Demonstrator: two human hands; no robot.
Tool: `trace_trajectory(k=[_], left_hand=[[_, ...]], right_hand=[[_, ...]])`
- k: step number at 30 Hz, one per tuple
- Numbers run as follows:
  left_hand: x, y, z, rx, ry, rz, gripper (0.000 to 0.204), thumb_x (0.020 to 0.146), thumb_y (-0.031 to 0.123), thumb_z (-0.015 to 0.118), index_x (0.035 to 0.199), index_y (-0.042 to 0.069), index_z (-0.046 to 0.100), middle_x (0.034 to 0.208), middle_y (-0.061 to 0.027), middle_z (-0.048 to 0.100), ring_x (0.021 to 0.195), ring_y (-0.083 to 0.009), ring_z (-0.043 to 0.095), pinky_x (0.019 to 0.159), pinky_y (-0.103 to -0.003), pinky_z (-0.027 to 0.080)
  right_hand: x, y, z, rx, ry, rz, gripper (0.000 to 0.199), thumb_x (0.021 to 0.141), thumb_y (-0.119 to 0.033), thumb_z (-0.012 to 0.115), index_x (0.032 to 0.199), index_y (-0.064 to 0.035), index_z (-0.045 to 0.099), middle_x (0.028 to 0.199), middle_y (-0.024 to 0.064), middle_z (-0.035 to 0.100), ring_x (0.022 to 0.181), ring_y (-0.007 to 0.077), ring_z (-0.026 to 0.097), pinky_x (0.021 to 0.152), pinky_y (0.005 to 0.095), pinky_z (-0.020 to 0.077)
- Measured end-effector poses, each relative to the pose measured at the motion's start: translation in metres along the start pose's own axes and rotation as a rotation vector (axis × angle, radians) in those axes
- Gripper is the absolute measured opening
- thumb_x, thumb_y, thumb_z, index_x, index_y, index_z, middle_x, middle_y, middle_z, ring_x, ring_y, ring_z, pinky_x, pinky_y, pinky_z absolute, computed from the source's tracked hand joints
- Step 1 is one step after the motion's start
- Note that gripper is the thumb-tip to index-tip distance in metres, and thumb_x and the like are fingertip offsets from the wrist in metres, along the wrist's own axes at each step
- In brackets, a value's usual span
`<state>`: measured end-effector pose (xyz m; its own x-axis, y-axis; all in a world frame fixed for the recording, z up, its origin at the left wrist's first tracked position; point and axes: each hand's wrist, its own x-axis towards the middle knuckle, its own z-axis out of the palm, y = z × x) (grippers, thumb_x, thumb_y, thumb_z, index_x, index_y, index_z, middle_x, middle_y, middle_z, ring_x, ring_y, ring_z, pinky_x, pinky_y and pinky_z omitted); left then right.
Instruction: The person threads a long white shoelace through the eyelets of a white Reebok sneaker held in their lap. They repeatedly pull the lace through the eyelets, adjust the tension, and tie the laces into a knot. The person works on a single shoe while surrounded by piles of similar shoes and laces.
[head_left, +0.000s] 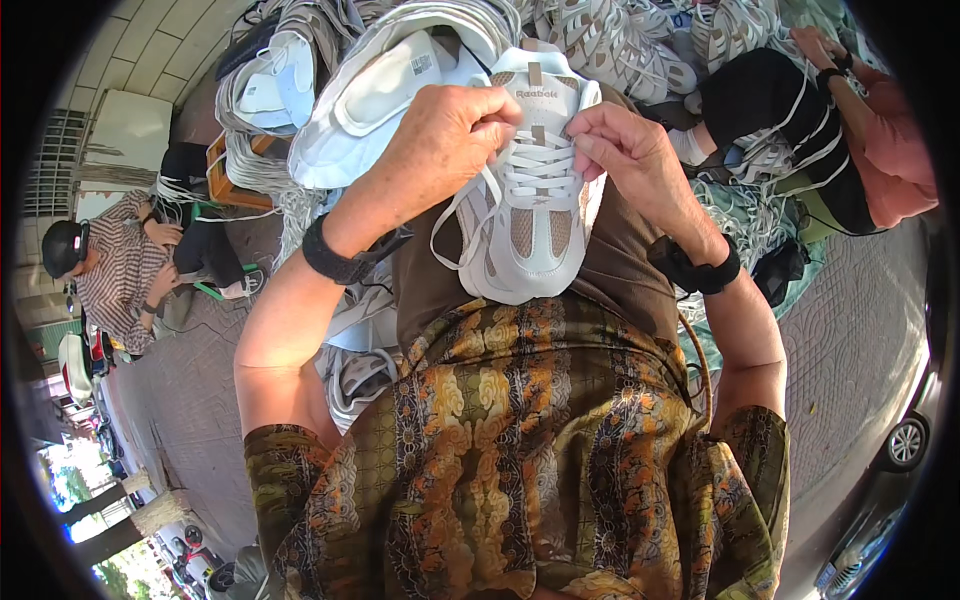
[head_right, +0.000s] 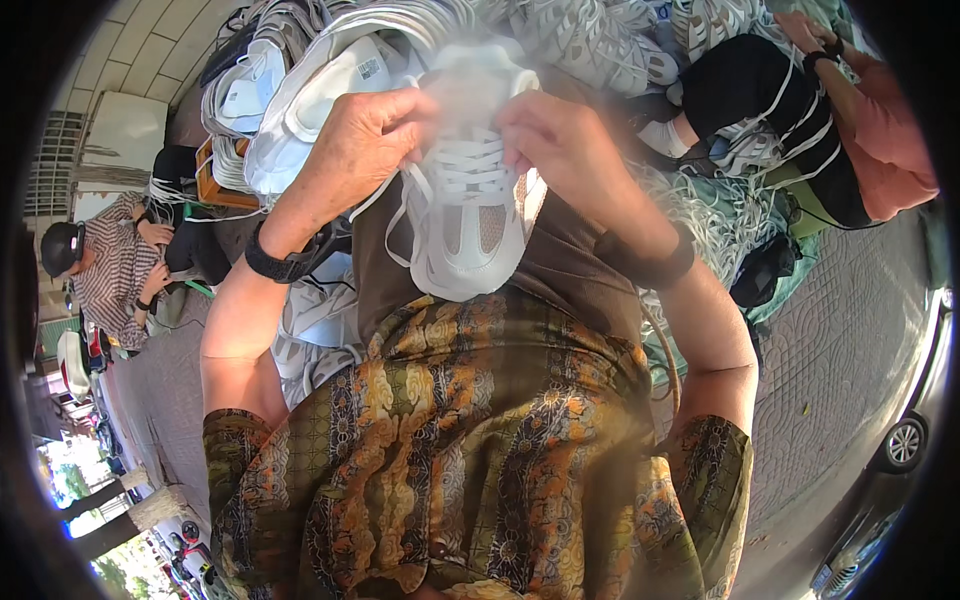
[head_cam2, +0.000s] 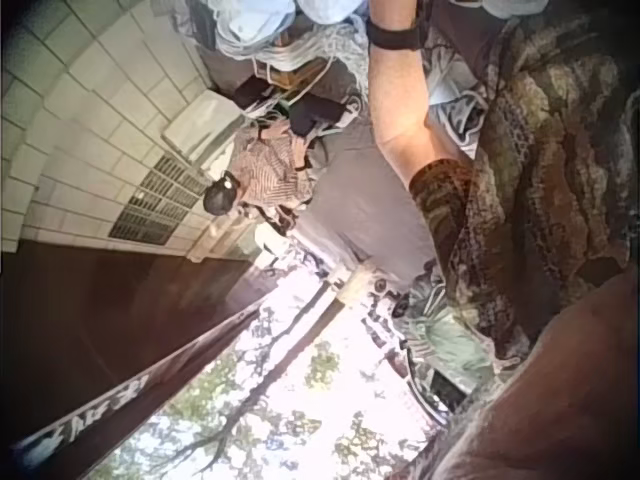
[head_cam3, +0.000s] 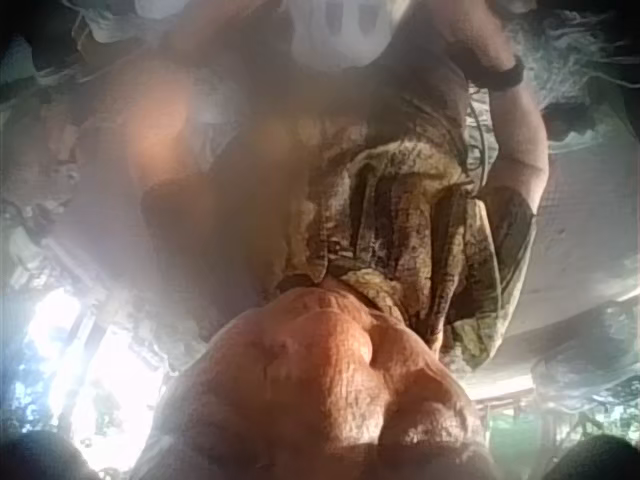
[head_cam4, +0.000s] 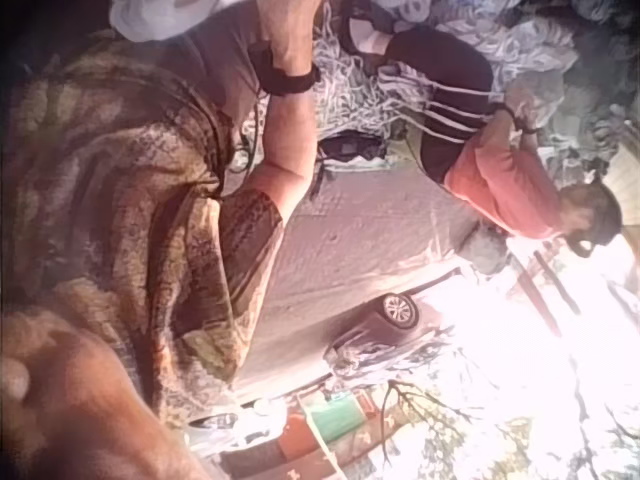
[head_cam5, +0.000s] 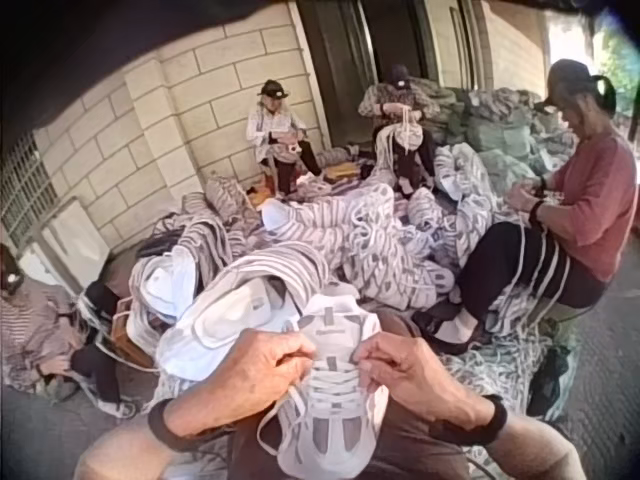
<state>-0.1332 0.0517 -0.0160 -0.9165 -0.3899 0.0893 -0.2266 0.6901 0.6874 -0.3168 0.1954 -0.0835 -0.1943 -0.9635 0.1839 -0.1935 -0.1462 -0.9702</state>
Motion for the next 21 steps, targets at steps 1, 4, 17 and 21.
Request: trace_trajectory(k=[1,4,17,21], left_hand=[[0.001,0.001,0.001,0.086,0.021,0.057,0.017,0.087,0.002,0.057,0.103,-0.001,0.062,0.077,-0.0091,0.064,0.063,-0.0176,0.060,0.059,-0.031,0.048],[0.004,-0.004,0.005,0.328,0.086,0.264,0.016,0.086,0.002,0.057,0.102,0.000,0.060,0.078,-0.0150,0.062,0.068,-0.0311,0.062,0.061,-0.038,0.048],[0.007,0.006,0.000,0.353,0.060,0.250,0.008,0.090,0.007,0.056,0.096,0.003,0.052,0.068,-0.0168,0.060,0.068,-0.0391,0.060,0.059,-0.042,0.047],[0.009,0.005,0.001,0.426,0.038,0.210,0.007,0.087,0.005,0.057,0.091,0.003,0.052,0.067,-0.0187,0.060,0.066,-0.0401,0.060,0.059,-0.045,0.046]], right_hand=[[0.000,0.000,0.001,-0.002,0.005,-0.008,0.014,0.097,-0.005,0.053,0.106,0.0019,0.060,0.081,0.0026,0.062,0.073,0.0070,0.058,0.067,0.0231,0.0508],[0.000,0.000,0.004,0.008,0.052,-0.013,0.012,0.092,-0.003,0.052,0.097,0.0041,0.061,0.074,0.0058,0.061,0.068,0.0123,0.059,0.066,0.0271,0.0503],[0.001,0.011,0.005,-0.002,0.053,-0.068,0.014,0.098,-0.011,0.053,0.102,-0.0004,0.062,0.075,-0.0002,0.060,0.069,0.0049,0.054,0.063,0.0216,0.0476],[0.000,0.011,0.006,-0.014,0.057,-0.066,0.014,0.098,-0.011,0.053,0.102,-0.0005,0.062,0.075,-0.0004,0.059,0.068,0.0048,0.054,0.062,0.0215,0.0471]])
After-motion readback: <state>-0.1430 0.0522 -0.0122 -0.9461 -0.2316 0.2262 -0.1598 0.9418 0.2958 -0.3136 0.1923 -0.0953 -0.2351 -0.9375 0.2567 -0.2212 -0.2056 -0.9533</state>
